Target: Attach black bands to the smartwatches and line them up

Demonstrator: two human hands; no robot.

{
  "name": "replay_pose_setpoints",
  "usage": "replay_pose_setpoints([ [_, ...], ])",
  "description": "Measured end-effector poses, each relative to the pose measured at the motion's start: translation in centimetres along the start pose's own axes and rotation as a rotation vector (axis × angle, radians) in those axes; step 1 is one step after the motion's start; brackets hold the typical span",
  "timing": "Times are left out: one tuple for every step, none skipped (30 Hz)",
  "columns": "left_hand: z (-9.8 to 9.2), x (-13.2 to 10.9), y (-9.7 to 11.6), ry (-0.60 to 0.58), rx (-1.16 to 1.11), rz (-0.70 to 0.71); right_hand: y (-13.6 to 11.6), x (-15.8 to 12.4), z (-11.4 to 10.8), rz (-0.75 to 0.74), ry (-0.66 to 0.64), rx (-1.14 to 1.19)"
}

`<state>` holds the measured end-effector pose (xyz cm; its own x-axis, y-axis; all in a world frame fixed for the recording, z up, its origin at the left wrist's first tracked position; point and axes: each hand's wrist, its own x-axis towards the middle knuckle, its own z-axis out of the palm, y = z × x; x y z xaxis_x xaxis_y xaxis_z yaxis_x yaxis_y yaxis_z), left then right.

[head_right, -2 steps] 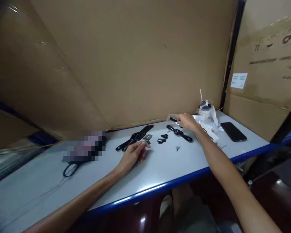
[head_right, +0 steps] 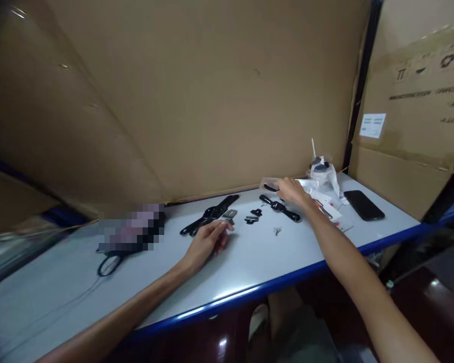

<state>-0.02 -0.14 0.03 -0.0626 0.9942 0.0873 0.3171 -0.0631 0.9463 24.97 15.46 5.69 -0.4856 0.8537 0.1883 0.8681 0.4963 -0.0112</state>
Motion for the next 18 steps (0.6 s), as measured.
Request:
replay_pose_setpoints([
  [0.0, -0.1, 0.0, -0.005, -0.001, 0.001, -0.3, -0.1, 0.1, -0.003, -0.010, -0.008],
  [0.0, -0.1, 0.0, -0.009, -0.004, 0.001, -0.6, -0.2, 0.2, -0.004, -0.019, -0.013],
  [0.0, -0.1, 0.0, -0.014, -0.009, 0.002, -0.8, -0.3, 0.3, -0.003, -0.029, -0.022],
  [0.0, -0.1, -0.1, -0.017, -0.017, 0.002, -1.0, -0.3, 0.4, 0.001, -0.036, -0.025],
  [0.0, -0.1, -0.1, -0.015, -0.026, 0.001, -1.2, -0.3, 0.5, 0.007, -0.041, -0.019],
  [0.0, -0.1, -0.1, -0.012, -0.035, -0.001, -1.3, -0.3, 0.6, 0.011, -0.047, -0.007],
  [0.1, 0.0, -0.2, -0.007, -0.041, -0.003, -1.4, -0.3, 0.7, 0.010, -0.054, 0.009],
  [0.1, 0.0, -0.2, -0.005, -0.044, -0.005, -1.5, -0.2, 0.9, 0.005, -0.063, 0.026],
  [0.1, 0.0, -0.2, -0.007, -0.044, -0.006, -1.6, -0.1, 1.0, -0.002, -0.074, 0.040],
  [0.2, 0.0, -0.2, -0.012, -0.043, -0.006, -1.7, 0.0, 1.2, -0.010, -0.086, 0.050],
  [0.2, 0.0, -0.2, -0.017, -0.043, -0.005, -1.9, 0.0, 1.4, -0.018, -0.095, 0.055],
  [0.2, 0.1, -0.2, -0.022, -0.044, -0.003, -2.1, 0.1, 1.5, -0.022, -0.096, 0.054],
  [0.2, 0.1, -0.2, -0.024, -0.046, 0.000, -2.3, 0.1, 1.6, -0.024, -0.091, 0.044],
  [0.2, 0.1, -0.3, -0.025, -0.047, 0.003, -2.5, 0.1, 1.7, -0.021, -0.083, 0.029],
  [0.2, 0.1, -0.3, -0.024, -0.049, 0.005, -2.6, 0.1, 1.8, -0.015, -0.074, 0.011],
  [0.2, 0.1, -0.3, -0.026, -0.050, 0.006, -2.7, 0.1, 1.8, -0.007, -0.067, -0.008],
  [0.2, 0.1, -0.4, -0.026, -0.051, 0.005, -2.8, 0.1, 1.8, 0.005, -0.065, -0.024],
  [0.2, 0.1, -0.5, -0.025, -0.055, 0.005, -2.8, 0.0, 1.7, 0.017, -0.067, -0.037],
])
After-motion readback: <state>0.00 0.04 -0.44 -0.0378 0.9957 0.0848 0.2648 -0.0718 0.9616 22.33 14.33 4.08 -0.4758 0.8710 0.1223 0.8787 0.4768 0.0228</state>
